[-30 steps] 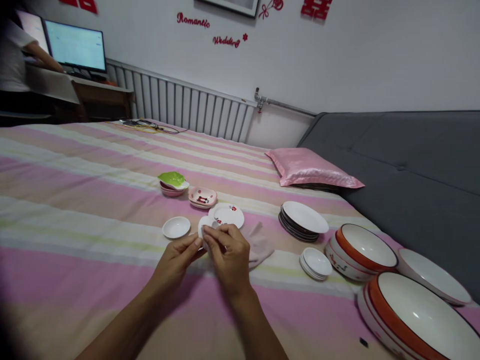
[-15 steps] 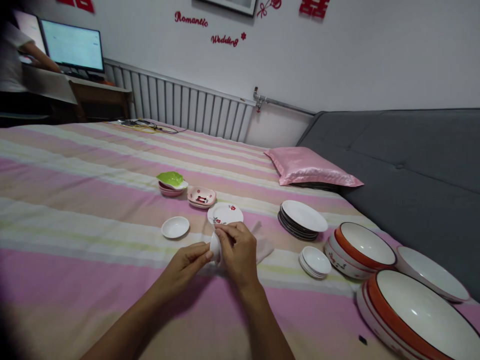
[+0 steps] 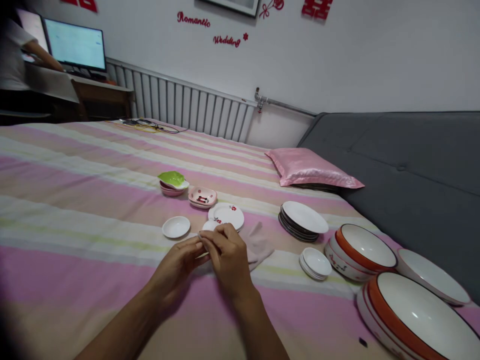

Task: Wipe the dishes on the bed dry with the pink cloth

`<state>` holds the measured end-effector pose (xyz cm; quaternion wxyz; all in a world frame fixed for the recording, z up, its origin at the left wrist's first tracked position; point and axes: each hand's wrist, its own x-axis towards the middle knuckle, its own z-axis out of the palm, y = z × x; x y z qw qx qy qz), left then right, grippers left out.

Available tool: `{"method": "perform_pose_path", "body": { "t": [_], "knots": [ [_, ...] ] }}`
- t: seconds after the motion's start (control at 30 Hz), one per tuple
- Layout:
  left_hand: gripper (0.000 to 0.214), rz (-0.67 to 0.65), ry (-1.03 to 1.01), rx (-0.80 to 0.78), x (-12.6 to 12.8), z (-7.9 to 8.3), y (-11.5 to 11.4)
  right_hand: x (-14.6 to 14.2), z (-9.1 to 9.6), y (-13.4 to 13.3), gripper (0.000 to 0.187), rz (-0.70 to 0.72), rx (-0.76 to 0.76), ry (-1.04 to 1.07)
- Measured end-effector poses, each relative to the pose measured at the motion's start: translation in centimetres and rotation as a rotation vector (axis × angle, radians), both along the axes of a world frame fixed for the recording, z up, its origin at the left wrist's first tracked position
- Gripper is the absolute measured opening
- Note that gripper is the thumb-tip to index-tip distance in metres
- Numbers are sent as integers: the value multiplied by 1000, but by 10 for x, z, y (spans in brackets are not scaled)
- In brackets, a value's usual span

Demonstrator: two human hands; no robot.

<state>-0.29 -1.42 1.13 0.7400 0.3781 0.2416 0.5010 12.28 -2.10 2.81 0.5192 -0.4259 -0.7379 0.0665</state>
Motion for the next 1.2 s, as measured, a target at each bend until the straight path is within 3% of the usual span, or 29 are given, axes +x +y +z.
{"method": "perform_pose_path", "body": {
  "t": [0.17,0.37,0.77,1.2],
  "knots": [
    [14,113,-262,-263,-3,1,3,-1,-3,-1,24,30,27,-93],
    [13,144,-425,-366,-7,5,11,-3,-10,0,26,56,72,-171],
    [18,137,-497,-411,-15,11,16,-4,-2,-1,21,170,75,102],
    [20,99,-458,-349,-17,15,14,-1,1,-2,15,205,-216,496]
  ]
}}
